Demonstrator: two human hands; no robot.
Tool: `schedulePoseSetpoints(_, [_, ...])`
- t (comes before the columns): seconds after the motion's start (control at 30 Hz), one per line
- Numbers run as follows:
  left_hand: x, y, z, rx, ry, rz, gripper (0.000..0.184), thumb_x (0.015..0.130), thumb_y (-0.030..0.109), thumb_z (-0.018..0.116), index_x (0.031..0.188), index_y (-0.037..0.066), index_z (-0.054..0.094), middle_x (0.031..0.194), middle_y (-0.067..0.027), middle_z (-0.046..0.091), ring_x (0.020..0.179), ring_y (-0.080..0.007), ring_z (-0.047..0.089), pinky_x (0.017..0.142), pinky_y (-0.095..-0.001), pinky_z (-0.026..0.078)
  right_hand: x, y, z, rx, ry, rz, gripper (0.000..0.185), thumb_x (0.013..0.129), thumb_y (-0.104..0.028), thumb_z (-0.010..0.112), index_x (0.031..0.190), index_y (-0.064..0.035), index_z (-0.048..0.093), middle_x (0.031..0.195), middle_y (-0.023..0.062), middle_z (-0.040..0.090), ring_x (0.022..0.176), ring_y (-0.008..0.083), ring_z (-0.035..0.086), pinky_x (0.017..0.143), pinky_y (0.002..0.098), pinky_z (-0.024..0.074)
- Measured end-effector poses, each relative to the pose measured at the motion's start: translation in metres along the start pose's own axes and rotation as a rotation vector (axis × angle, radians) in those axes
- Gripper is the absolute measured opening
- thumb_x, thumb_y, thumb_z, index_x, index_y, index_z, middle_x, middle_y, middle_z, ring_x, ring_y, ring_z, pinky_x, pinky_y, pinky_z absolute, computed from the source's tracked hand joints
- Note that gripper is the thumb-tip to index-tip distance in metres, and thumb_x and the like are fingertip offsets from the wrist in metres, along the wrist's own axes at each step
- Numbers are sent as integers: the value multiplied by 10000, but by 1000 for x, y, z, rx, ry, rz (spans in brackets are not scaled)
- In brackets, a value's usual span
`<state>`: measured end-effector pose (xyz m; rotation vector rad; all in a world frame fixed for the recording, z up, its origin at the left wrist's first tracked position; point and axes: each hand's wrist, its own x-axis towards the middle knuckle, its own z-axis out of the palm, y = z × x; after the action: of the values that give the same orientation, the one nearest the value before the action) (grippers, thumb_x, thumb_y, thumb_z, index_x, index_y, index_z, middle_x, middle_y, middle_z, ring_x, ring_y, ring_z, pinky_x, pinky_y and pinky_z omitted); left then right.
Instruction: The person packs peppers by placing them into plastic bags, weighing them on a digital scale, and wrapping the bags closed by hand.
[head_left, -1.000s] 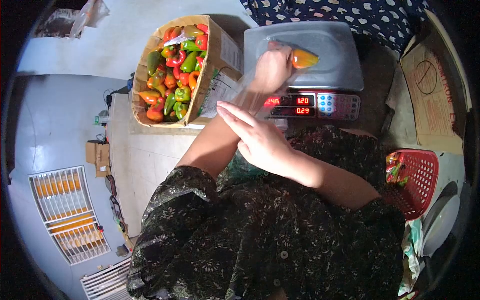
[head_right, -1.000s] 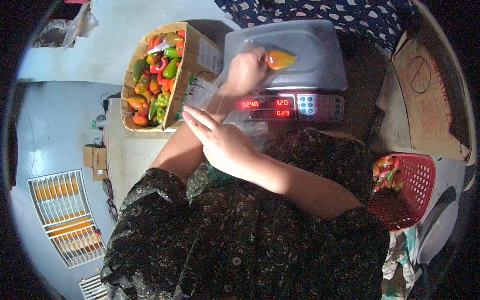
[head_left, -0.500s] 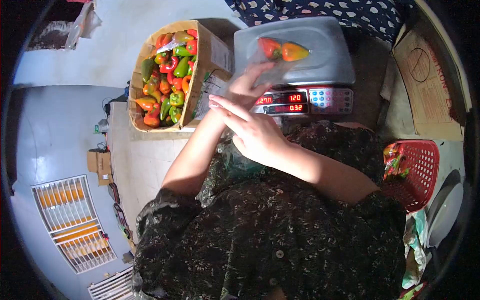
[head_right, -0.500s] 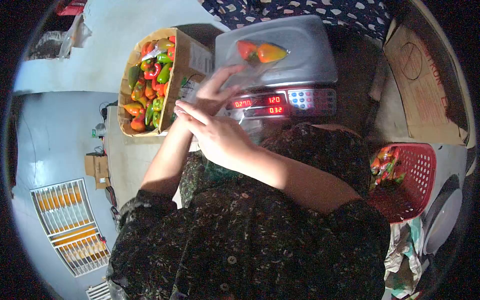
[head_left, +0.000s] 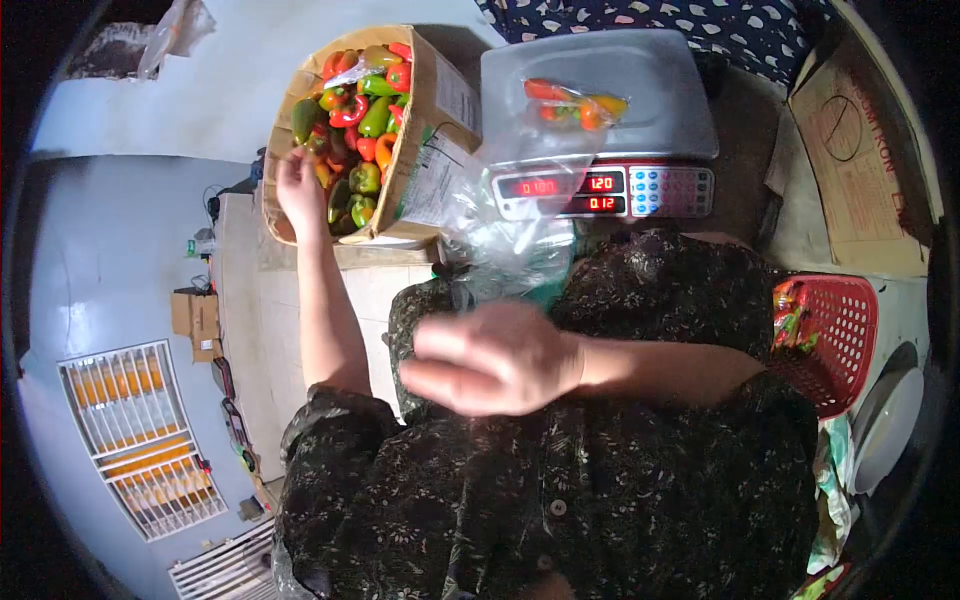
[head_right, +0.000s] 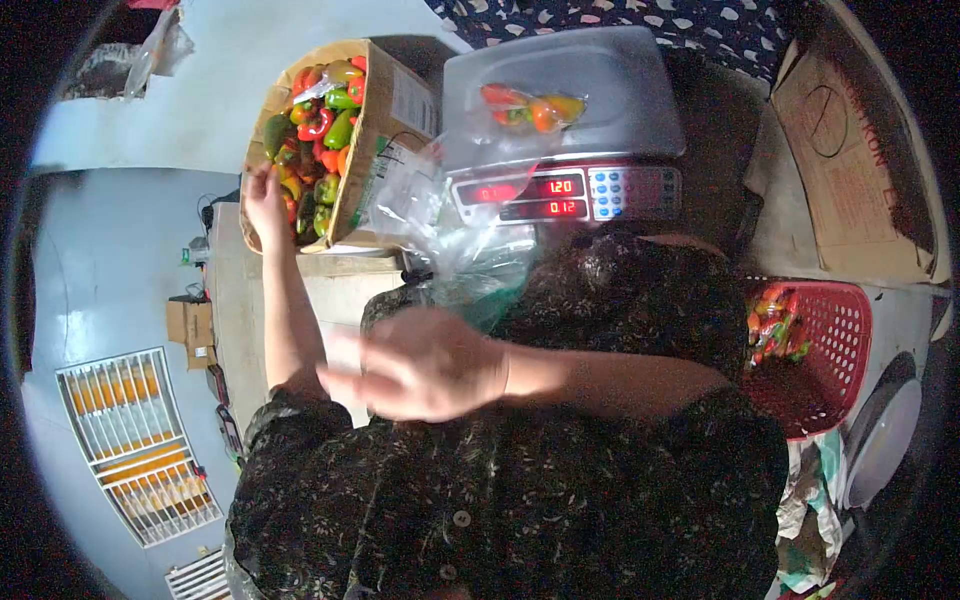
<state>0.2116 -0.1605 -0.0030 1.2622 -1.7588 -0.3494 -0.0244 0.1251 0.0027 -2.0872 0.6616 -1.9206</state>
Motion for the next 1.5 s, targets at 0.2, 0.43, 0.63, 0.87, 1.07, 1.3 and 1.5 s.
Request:
schedulePoseSetpoints(0.2, [-6,6,16,160,-553,-41,208,885,142,584,1055,22,593,944,-54,624,882,-127,573,805,-255,441,-22,0,21,213,-549,203,141,796,-187,584,793,-74,501,756,73,524,644,235,585,555,359,501])
schedulePoseSetpoints(0.43, [-10,20,21,240,-647,-144,211,885,173,603,1033,23,597,906,-23,624,832,-93,559,777,-239,438,-49,0,28,137,-927,457,232,830,-278,570,847,-46,567,817,128,576,795,330,602,677,463,485])
schedulePoseSetpoints(0.63, [-12,19,22,203,-616,-63,208,873,188,597,990,16,613,874,-69,652,831,-126,587,769,-275,456,-52,4,23,35,-962,367,262,839,-319,576,835,-57,574,834,98,557,815,283,575,690,422,474])
schedulePoseSetpoints(0.87, [-30,49,-10,491,-762,406,211,812,217,616,899,26,627,954,-150,581,955,-309,556,858,-398,441,2,-6,-56,-325,-733,397,188,684,-235,698,747,-84,607,1072,56,539,1069,254,469,884,411,392])
schedulePoseSetpoints(1.07, [-21,11,-67,426,-545,-128,228,802,175,632,972,24,627,933,-142,616,865,-273,622,772,-362,493,-56,-17,-100,-766,-567,639,134,667,-182,708,786,-135,670,1389,144,348,1257,425,287,1006,555,247])
schedulePoseSetpoints(1.3, [15,-20,-29,816,-251,-66,628,726,350,719,1258,147,453,1236,-118,493,1160,-326,455,937,-511,357,-54,23,-98,-929,-423,651,328,737,-80,615,1061,-97,663,1353,186,383,1240,420,343,1028,521,269])
schedulePoseSetpoints(1.5, [32,-26,-26,779,-388,-106,663,680,453,726,1196,83,537,1233,-135,523,1183,-317,445,935,-536,324,-64,25,-101,-741,-244,771,443,751,51,523,1181,-36,584,1199,170,530,1120,343,507,976,390,381])
